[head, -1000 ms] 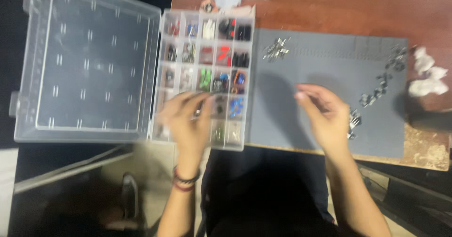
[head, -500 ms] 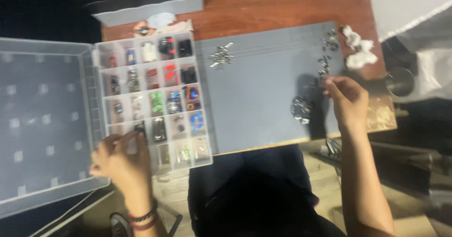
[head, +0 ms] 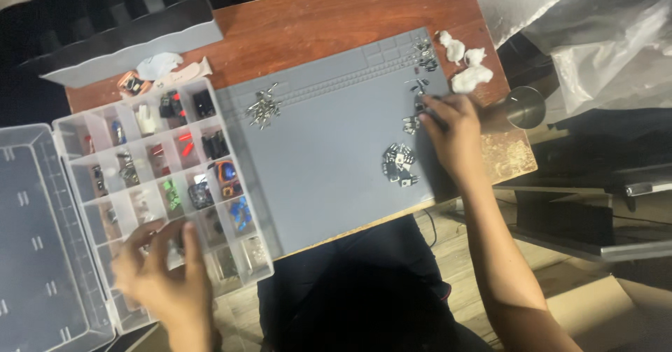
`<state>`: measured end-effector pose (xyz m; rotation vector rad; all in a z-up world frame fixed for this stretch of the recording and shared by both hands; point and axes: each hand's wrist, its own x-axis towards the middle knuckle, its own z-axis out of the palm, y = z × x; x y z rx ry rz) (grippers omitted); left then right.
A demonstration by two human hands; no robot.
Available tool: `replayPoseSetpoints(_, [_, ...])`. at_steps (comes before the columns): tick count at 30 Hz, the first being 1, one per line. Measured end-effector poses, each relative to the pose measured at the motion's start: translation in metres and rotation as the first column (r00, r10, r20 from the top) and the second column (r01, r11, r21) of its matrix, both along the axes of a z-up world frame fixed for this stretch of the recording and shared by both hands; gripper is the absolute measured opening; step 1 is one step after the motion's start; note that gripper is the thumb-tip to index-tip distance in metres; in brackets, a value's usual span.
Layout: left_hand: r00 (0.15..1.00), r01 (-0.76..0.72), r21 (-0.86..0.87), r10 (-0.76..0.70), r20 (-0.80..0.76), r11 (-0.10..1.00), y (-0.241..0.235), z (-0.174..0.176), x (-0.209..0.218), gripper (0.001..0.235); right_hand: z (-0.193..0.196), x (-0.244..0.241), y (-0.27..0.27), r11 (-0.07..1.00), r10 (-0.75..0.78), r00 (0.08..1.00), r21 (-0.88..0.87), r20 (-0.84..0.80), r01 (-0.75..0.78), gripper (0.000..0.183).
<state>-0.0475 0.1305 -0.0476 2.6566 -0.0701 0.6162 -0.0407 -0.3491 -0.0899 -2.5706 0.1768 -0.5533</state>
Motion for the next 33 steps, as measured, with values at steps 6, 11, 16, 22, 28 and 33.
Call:
replayPoseSetpoints(6, [0.966, 0.257, -0.201, -0.255, 0.033, 0.945, -0.070, 0.015, 0.020, 0.012, 0.000, 0.001, -0.004, 0.996, 0.085, 0.996, 0.013, 0.007, -0.085, 0.029])
replayPoseSetpoints(11, [0.931, 0.328, -0.365, -0.365, -0.035, 0.871, -0.119, 0.035, 0.030, 0.008, 0.008, 0.003, 0.001, 0.997, 0.060, 0.998, 0.053, -0.010, -0.060, 0.022])
replayPoseSetpoints(16, [0.877, 0.380, -0.534, -0.478, -0.052, 0.755, -0.146, 0.048, 0.034, 0.011, 0.039, 0.001, 0.038, 0.977, -0.018, 1.000, 0.211, 0.026, 0.012, 0.023])
replayPoseSetpoints(22, [0.825, 0.375, -0.672, -0.560, -0.071, 0.638, -0.167, 0.043, 0.031, 0.017, 0.055, 0.000, 0.115, 0.715, 0.064, 0.998, 0.697, 0.019, -0.059, 0.022])
replayPoseSetpoints(28, [0.847, 0.288, -0.757, -0.525, -0.085, 0.587, -0.159, 0.035, 0.026, 0.015, 0.054, 0.000, 0.160, 0.583, 0.174, 0.984, 0.803, 0.023, -0.122, 0.024])
replayPoseSetpoints(33, [0.865, 0.363, -0.726, -0.502, 0.028, 0.584, -0.142, 0.038, 0.026, 0.010, 0.057, 0.003, 0.177, 0.682, 0.168, 0.986, 0.720, 0.017, -0.128, 0.011])
